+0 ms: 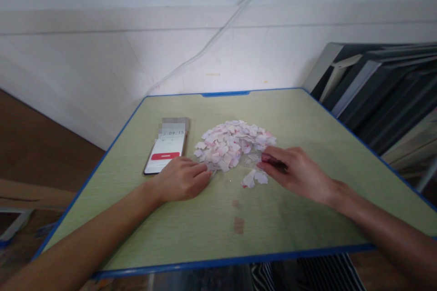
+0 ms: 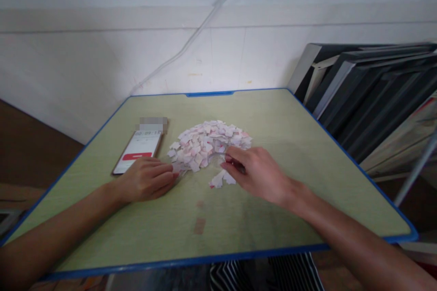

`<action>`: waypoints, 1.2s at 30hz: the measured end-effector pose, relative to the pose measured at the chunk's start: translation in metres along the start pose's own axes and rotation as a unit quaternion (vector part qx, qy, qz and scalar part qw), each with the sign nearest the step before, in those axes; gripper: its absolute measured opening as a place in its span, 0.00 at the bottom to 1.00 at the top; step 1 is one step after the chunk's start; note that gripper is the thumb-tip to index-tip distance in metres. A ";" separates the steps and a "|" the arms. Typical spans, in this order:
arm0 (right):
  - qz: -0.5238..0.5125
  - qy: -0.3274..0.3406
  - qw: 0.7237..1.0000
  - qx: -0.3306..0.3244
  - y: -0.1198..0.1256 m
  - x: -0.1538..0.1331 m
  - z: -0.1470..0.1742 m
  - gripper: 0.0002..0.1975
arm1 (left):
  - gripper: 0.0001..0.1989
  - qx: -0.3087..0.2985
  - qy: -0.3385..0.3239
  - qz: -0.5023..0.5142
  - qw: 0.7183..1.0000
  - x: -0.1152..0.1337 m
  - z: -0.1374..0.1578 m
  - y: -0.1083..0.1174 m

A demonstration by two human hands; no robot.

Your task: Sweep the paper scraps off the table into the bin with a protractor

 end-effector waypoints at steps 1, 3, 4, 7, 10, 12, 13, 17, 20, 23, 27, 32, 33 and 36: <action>0.012 0.005 1.000 -0.012 -0.002 0.000 0.000 0.10 | 0.19 0.001 0.000 -0.001 1.000 0.000 0.000 0.000; 0.008 0.024 0.999 -0.045 -0.006 -0.002 0.001 0.10 | 0.19 0.003 0.000 -0.001 1.000 0.000 0.000 0.000; -0.003 0.037 0.997 -0.061 -0.008 -0.004 0.001 0.10 | 0.19 0.004 0.001 -0.002 1.000 0.000 0.000 0.000; -0.037 0.070 0.993 -0.090 -0.013 -0.010 0.004 0.10 | 0.18 0.001 0.001 -0.003 1.000 0.000 0.000 0.001; -0.037 0.076 0.994 -0.071 -0.016 -0.011 0.005 0.10 | 0.18 -0.005 0.002 -0.006 1.000 0.000 0.000 0.001; -0.028 0.085 0.995 -0.048 -0.016 -0.010 0.005 0.09 | 0.17 -0.006 0.001 -0.009 1.000 0.000 0.000 0.001; -0.024 0.094 0.995 -0.038 -0.017 -0.009 0.005 0.09 | 0.17 -0.006 0.001 -0.010 1.000 0.000 -0.001 0.001; 0.017 0.122 0.992 -0.014 -0.019 -0.010 0.005 0.07 | 0.17 0.000 -0.001 -0.011 1.000 0.000 -0.001 0.000; 0.063 0.140 0.988 -0.032 -0.023 -0.014 0.007 0.08 | 0.17 0.000 -0.003 -0.009 1.000 0.000 -0.001 0.001; 0.098 0.197 0.974 -0.062 -0.028 -0.022 0.012 0.09 | 0.16 -0.007 -0.005 -0.011 1.000 0.001 -0.001 0.001; 0.101 0.268 0.950 -0.124 -0.031 -0.028 0.018 0.08 | 0.16 -0.011 -0.004 -0.017 1.000 0.001 0.000 0.000; 0.110 0.281 0.946 -0.119 -0.031 -0.028 0.019 0.08 | 0.18 -0.005 0.001 -0.005 1.000 0.001 0.000 0.000; 0.113 0.274 0.949 -0.103 -0.030 -0.027 0.019 0.09 | 0.18 -0.005 0.002 -0.003 1.000 0.001 0.000 0.000; 0.120 0.236 0.963 -0.054 -0.028 -0.026 0.017 0.11 | 0.18 -0.003 0.004 0.002 1.000 0.001 -0.001 0.001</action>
Point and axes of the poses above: each hand's wrist, its own z-axis away from the middle knuckle, its own y-axis out of the back of the hand, x = y × z, the point moved 2 cm from there along -z, towards the middle knuckle
